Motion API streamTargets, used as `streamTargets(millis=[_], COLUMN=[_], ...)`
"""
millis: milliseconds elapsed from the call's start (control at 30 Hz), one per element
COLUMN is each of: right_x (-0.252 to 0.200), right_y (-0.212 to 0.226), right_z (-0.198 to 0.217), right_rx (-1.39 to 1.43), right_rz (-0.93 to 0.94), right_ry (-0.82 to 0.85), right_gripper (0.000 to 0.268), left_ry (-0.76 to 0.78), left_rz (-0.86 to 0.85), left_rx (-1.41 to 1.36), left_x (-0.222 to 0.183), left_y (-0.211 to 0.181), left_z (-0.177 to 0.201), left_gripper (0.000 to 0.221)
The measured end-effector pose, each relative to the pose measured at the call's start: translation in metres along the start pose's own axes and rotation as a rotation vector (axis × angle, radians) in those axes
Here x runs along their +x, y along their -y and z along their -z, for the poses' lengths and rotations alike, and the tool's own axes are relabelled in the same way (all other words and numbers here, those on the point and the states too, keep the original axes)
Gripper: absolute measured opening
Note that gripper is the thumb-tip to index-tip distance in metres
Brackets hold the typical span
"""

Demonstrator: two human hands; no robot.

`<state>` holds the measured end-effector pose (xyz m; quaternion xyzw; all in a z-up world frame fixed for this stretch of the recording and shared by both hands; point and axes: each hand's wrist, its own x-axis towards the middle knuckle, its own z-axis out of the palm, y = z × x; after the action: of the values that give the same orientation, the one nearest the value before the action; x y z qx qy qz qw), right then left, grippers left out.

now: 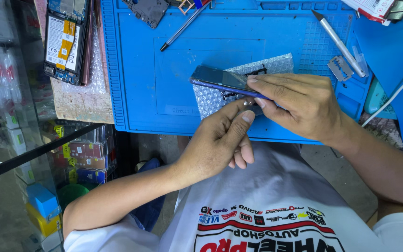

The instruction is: The person repairs a mobile phone by applying adhesive tape to the internal frame, pressing a screen onto the device body, and plugging in a charging cable to power the display on a workbench.

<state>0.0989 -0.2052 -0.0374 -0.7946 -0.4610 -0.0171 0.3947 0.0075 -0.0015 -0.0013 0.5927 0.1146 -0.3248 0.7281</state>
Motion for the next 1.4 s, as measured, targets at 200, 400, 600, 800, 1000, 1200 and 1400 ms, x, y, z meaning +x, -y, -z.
streamTargets(millis=[200, 400, 600, 800, 1000, 1200, 1400], right_x=[0.000, 0.000, -0.001, -0.003, -0.003, 0.009, 0.015], right_y=[-0.002, -0.003, -0.002, -0.002, -0.003, 0.004, 0.006], right_z=[-0.001, -0.002, -0.003, -0.003, -0.002, 0.011, 0.017], right_rx=[0.007, 0.001, -0.023, -0.042, -0.038, 0.037, -0.001], right_rz=[0.007, 0.012, 0.010, -0.048, -0.033, -0.080, -0.154], right_ry=[-0.014, -0.022, -0.037, -0.029, -0.032, 0.025, 0.057], right_gripper=[0.031, 0.030, 0.027, 0.026, 0.026, 0.023, 0.013], left_ry=[-0.002, -0.063, -0.153, -0.158, -0.160, -0.212, -0.246], left_rz=[0.035, 0.021, 0.060, -0.016, 0.001, -0.082, -0.034], left_rx=[-0.043, -0.037, -0.038, -0.070, -0.016, 0.095, 0.176], left_x=[0.010, 0.016, 0.015, 0.020, 0.027, 0.035, 0.035], left_y=[0.004, 0.002, -0.001, -0.001, -0.002, -0.007, -0.011], left_z=[0.006, 0.010, 0.003, -0.001, 0.001, -0.002, -0.001], left_gripper=[0.049, 0.041, 0.037, 0.037, 0.038, 0.040, 0.044])
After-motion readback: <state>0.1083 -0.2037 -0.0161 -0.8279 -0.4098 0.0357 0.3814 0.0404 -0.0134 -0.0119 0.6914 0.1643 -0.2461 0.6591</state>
